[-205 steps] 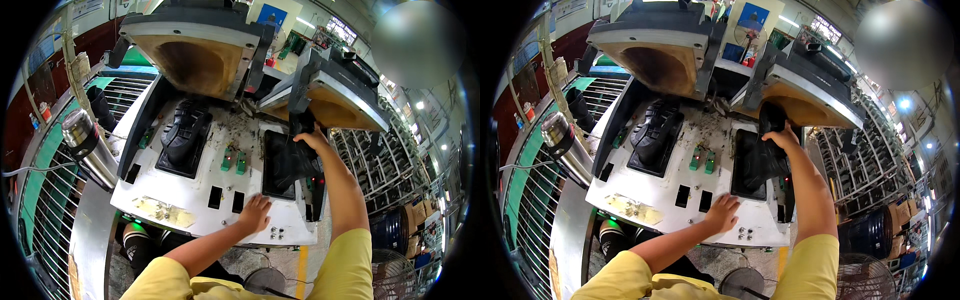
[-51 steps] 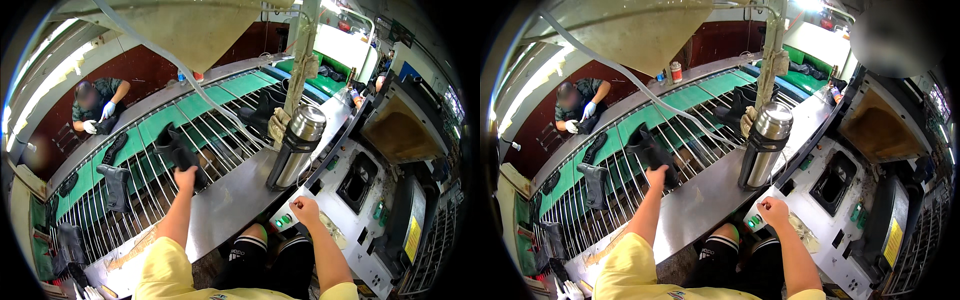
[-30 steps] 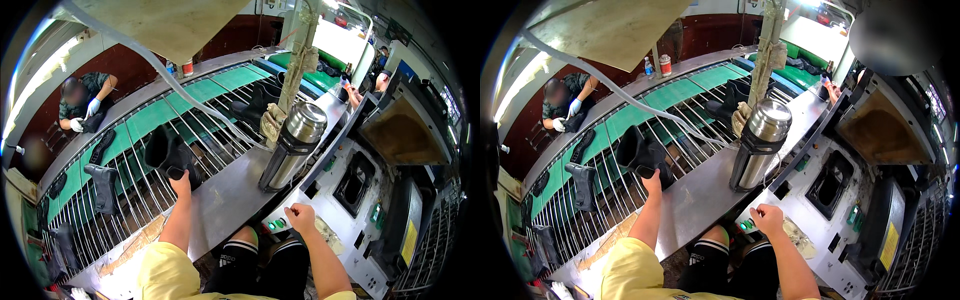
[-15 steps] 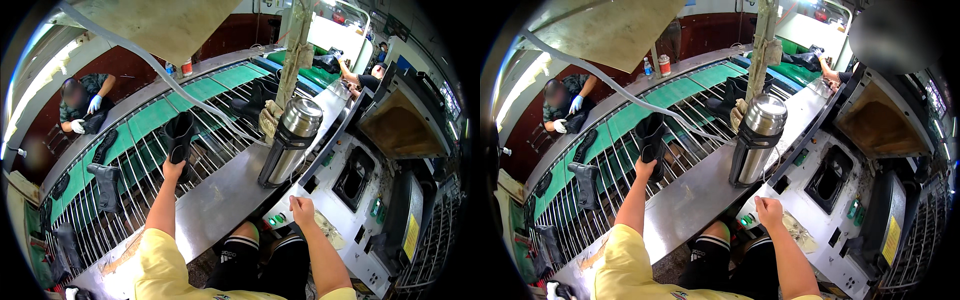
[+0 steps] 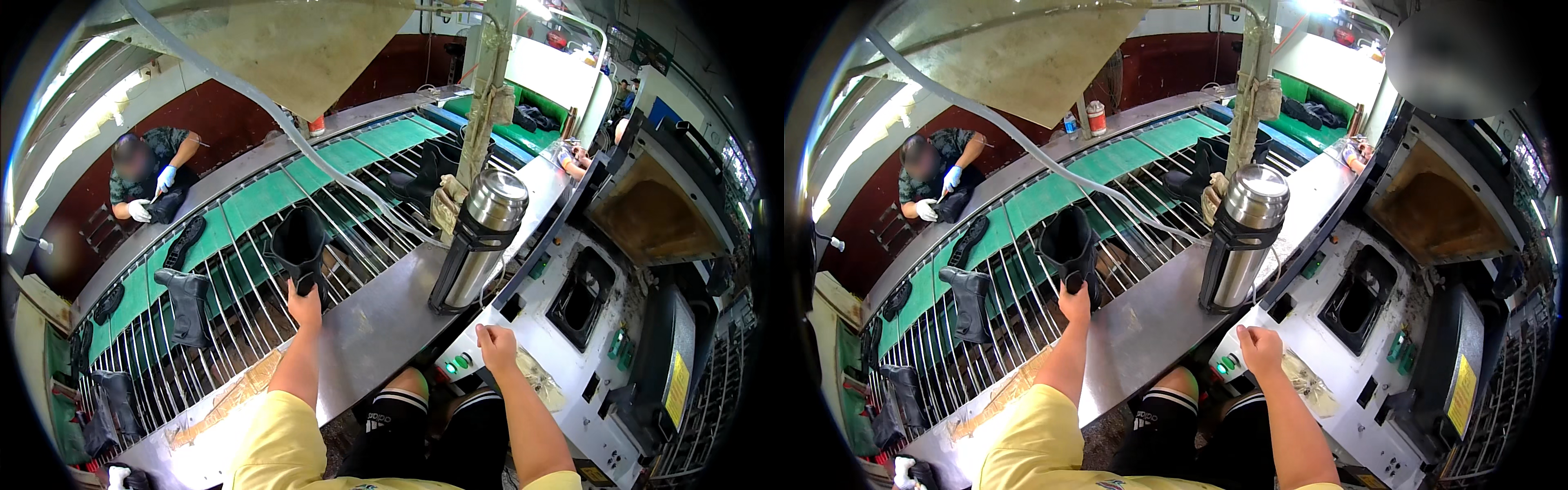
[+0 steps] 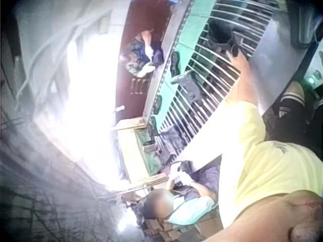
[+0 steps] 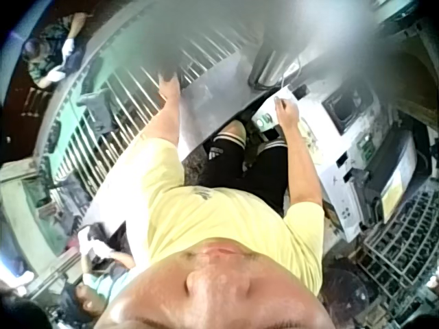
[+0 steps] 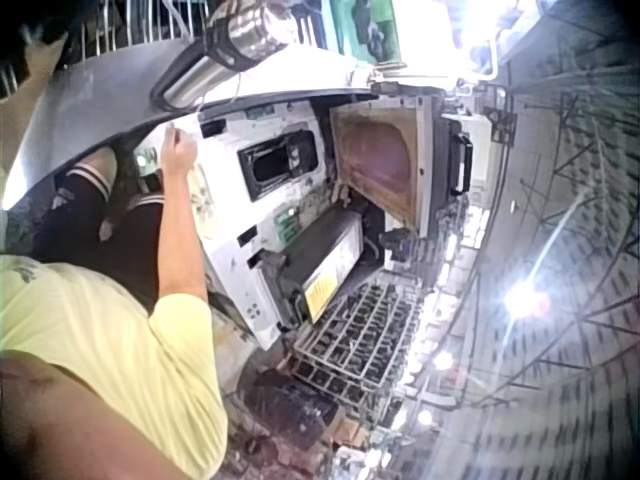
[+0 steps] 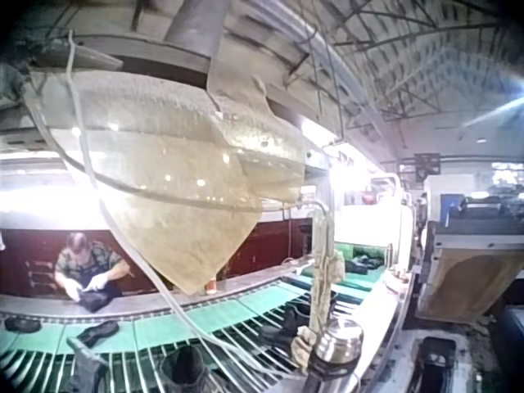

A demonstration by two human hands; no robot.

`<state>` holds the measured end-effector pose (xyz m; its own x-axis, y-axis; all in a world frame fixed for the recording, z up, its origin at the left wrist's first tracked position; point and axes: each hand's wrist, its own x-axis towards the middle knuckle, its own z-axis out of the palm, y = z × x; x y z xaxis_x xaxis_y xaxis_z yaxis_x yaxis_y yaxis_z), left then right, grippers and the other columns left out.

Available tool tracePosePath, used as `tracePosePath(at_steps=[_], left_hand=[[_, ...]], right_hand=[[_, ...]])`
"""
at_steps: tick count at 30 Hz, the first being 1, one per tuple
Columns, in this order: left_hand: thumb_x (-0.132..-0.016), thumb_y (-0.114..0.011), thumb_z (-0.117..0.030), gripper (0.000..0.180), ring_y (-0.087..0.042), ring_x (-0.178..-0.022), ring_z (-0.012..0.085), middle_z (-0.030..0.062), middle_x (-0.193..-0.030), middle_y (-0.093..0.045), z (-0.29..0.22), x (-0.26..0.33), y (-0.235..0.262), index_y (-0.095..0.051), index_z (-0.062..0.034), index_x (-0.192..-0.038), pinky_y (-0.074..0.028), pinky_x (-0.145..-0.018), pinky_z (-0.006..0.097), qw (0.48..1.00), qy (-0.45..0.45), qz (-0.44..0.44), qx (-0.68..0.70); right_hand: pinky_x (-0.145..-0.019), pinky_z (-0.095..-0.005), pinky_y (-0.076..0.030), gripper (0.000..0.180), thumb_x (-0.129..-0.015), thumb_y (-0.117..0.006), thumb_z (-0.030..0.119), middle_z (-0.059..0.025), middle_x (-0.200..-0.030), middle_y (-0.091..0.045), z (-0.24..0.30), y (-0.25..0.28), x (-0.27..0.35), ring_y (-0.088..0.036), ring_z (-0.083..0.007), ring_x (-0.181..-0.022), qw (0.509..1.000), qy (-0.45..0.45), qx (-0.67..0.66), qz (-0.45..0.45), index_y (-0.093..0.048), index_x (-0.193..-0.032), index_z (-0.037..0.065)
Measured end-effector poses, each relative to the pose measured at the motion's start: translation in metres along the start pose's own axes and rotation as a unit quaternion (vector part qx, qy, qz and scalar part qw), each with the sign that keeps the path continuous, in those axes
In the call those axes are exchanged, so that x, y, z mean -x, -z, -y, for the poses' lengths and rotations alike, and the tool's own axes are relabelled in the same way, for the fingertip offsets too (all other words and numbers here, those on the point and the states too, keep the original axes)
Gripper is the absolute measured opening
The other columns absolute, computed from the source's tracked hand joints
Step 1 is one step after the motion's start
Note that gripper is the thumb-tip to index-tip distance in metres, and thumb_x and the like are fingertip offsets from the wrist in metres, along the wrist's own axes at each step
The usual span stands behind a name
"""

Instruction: The person takes boots from a conveyor belt, places them into a two-cavity heat-setting or vacuum machine one at a time, operates the machine controls, and then returns the boots to the conveyor.

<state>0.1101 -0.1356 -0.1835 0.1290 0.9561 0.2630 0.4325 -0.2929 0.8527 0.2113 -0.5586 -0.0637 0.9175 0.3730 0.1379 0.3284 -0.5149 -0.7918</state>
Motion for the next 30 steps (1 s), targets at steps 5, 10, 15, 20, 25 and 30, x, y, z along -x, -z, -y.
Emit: tracePosePath(at_steps=[5,10,15,20,25,30], left_hand=[[-0.07,-0.075,-0.017,0.067,-0.056,-0.115,0.0353,0.0213,-0.129,-0.056,-0.02,0.02,-0.004,-0.052,-0.0026,-0.131,-0.044,-0.097,0.037,0.995,0.078,0.019,0.063],[-0.068,-0.077,-0.018,0.069,-0.057,-0.112,0.0361,0.0192,-0.121,-0.06,-0.008,0.0,-0.022,-0.051,-0.0028,-0.131,-0.044,-0.095,0.038,0.993,0.022,0.02,0.11],[-0.065,-0.081,-0.021,0.082,-0.056,-0.114,0.0347,0.0199,-0.124,-0.056,0.021,-0.04,-0.036,-0.043,0.0018,-0.134,-0.044,-0.096,0.039,0.991,0.054,0.019,0.121],[-0.063,-0.078,-0.011,0.071,-0.061,-0.099,0.0277,0.0175,-0.11,-0.062,-0.045,0.018,-0.026,-0.046,0.0038,-0.125,-0.047,-0.086,0.037,0.97,0.139,0.157,0.125],[-0.095,-0.05,-0.03,0.031,-0.055,-0.088,0.0153,0.0069,-0.099,-0.059,-0.12,0.172,0.09,-0.054,-0.003,-0.11,-0.045,-0.077,0.03,0.793,0.049,0.545,0.267],[-0.093,-0.051,-0.037,0.04,-0.057,-0.086,0.0213,0.0137,-0.094,-0.059,-0.178,0.286,0.163,-0.058,0.0021,-0.092,-0.047,-0.078,0.033,0.637,0.004,0.626,0.451]], right_hand=[[-0.051,-0.0352,-0.04,0.025,-0.08,-0.067,0.022,-0.0086,-0.055,-0.057,-0.006,0.002,0.002,-0.053,-0.0237,-0.049,0.998,0.031,-0.009,-0.063,-0.063,-0.067,0.002],[-0.054,-0.0288,-0.04,0.019,-0.08,-0.067,0.015,-0.0045,-0.059,-0.057,-0.002,0.001,0.001,-0.051,-0.0149,-0.055,0.975,0.19,0.03,-0.108,-0.062,-0.068,0.002],[-0.062,-0.0236,-0.04,0.016,-0.087,-0.064,0.015,0.0033,-0.066,-0.054,0.013,0.01,0.001,-0.049,-0.0058,-0.066,0.962,-0.118,-0.224,0.101,-0.062,-0.077,0.004],[-0.073,-0.0226,-0.043,0.011,-0.093,-0.058,0.014,0.0025,-0.082,-0.058,0.024,0.055,0.052,-0.053,-0.0069,-0.077,0.903,-0.115,-0.363,0.197,-0.061,-0.092,0.004],[-0.082,-0.024,-0.042,0.019,-0.095,-0.058,0.022,0.0007,-0.095,-0.056,0.057,0.045,0.111,-0.051,-0.008,-0.087,0.804,-0.042,-0.494,0.328,-0.055,-0.104,0.006],[-0.087,-0.0312,-0.04,0.044,-0.089,-0.063,0.041,-0.005,-0.099,-0.051,0.08,0.016,0.162,-0.048,-0.0174,-0.096,0.897,0.114,-0.327,0.274,-0.049,-0.105,0.003]])
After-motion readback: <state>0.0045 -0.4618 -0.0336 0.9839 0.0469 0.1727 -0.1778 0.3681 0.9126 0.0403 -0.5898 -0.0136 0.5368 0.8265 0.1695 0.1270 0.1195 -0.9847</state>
